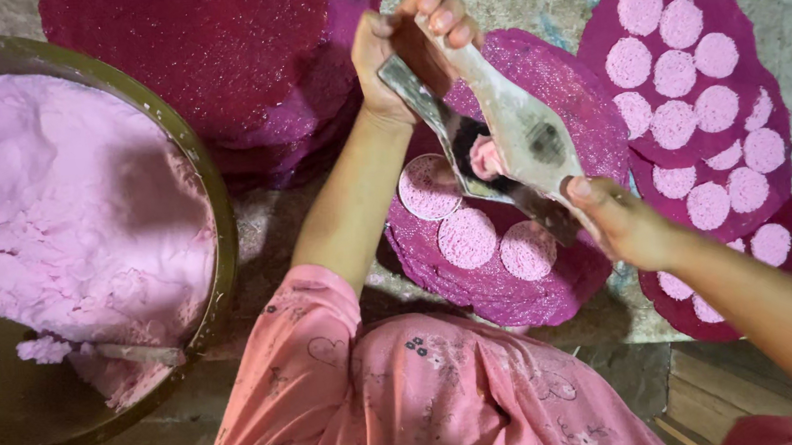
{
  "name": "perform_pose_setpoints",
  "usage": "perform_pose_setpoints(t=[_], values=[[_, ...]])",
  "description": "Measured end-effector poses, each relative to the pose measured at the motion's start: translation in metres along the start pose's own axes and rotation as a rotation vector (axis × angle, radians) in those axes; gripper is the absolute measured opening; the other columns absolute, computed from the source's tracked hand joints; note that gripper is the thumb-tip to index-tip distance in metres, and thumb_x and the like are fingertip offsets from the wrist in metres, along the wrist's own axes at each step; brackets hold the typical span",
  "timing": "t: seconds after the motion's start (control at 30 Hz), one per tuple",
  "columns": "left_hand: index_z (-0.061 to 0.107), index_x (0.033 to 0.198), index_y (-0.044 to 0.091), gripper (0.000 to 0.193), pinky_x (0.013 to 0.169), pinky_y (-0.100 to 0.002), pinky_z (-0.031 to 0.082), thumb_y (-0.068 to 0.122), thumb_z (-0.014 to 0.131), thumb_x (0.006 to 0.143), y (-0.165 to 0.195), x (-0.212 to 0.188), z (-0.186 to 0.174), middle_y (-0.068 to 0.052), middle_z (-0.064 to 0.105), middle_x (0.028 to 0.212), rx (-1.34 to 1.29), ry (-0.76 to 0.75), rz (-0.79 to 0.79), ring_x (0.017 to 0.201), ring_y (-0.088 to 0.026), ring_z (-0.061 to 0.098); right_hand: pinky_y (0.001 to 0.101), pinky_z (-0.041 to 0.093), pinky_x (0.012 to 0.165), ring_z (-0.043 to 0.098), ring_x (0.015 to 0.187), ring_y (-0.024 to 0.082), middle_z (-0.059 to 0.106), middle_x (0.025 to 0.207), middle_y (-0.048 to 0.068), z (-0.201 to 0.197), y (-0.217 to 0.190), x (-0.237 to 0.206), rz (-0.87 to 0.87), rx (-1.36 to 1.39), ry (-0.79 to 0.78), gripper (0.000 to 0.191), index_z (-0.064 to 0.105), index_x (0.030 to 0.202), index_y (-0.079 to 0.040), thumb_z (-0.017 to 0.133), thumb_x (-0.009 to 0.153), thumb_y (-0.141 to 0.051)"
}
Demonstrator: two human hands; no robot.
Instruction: The person sits at a low table and uses a hand press tool to squeeze pink batter into round discs onto magenta boards. They refill the press with batter from a large basin, scrape and wipe the tool, place discs in rows, and stack finished boards of discs.
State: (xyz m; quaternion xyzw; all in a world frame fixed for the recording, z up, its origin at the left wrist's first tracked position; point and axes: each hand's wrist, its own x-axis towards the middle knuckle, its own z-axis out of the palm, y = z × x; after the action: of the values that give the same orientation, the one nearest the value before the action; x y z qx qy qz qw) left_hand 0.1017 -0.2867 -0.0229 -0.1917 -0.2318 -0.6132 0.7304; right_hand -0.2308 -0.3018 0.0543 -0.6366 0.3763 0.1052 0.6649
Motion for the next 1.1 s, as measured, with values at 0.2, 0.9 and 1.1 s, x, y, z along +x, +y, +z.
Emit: perform_pose_setpoints(t=[0.2, 0.9, 1.1], values=[[0.065, 0.114, -0.001, 0.073, 0.073, -0.045, 0.057, 0.061, 0.028, 0.102, 0.016, -0.017, 0.003, -0.015, 0.067, 0.095, 0.599, 0.54, -0.275, 0.082, -0.026, 0.064, 0.0393, 0.048, 0.102, 0.064, 0.115, 0.024, 0.065, 0.129, 0.014, 0.009, 0.018, 0.001, -0.197, 0.157, -0.008, 0.095, 0.048, 0.146, 0.003, 0.04, 0.093, -0.076], [0.015, 0.16, 0.013, 0.119, 0.111, -0.057, 0.03, 0.028, 0.091, 0.07, -0.017, -0.156, 0.077, -0.023, 0.045, 0.149, 2.268, 0.164, -0.63, 0.137, -0.041, 0.038, 0.0485, 0.047, 0.109, 0.058, 0.122, 0.028, 0.057, 0.134, 0.016, 0.078, 0.059, -0.024, -0.607, 0.578, 0.222, 0.118, 0.042, 0.15, 0.004, 0.063, 0.079, -0.088], [0.008, 0.161, 0.014, 0.129, 0.115, -0.062, 0.019, 0.04, 0.093, 0.068, -0.021, -0.148, 0.071, -0.02, 0.043, 0.152, 2.322, 0.137, -0.751, 0.142, -0.039, 0.034, 0.0449, 0.045, 0.11, 0.057, 0.125, 0.027, 0.055, 0.137, 0.015, 0.089, 0.091, -0.037, -0.664, 0.672, 0.348, 0.121, 0.041, 0.151, 0.004, 0.065, 0.076, -0.089]])
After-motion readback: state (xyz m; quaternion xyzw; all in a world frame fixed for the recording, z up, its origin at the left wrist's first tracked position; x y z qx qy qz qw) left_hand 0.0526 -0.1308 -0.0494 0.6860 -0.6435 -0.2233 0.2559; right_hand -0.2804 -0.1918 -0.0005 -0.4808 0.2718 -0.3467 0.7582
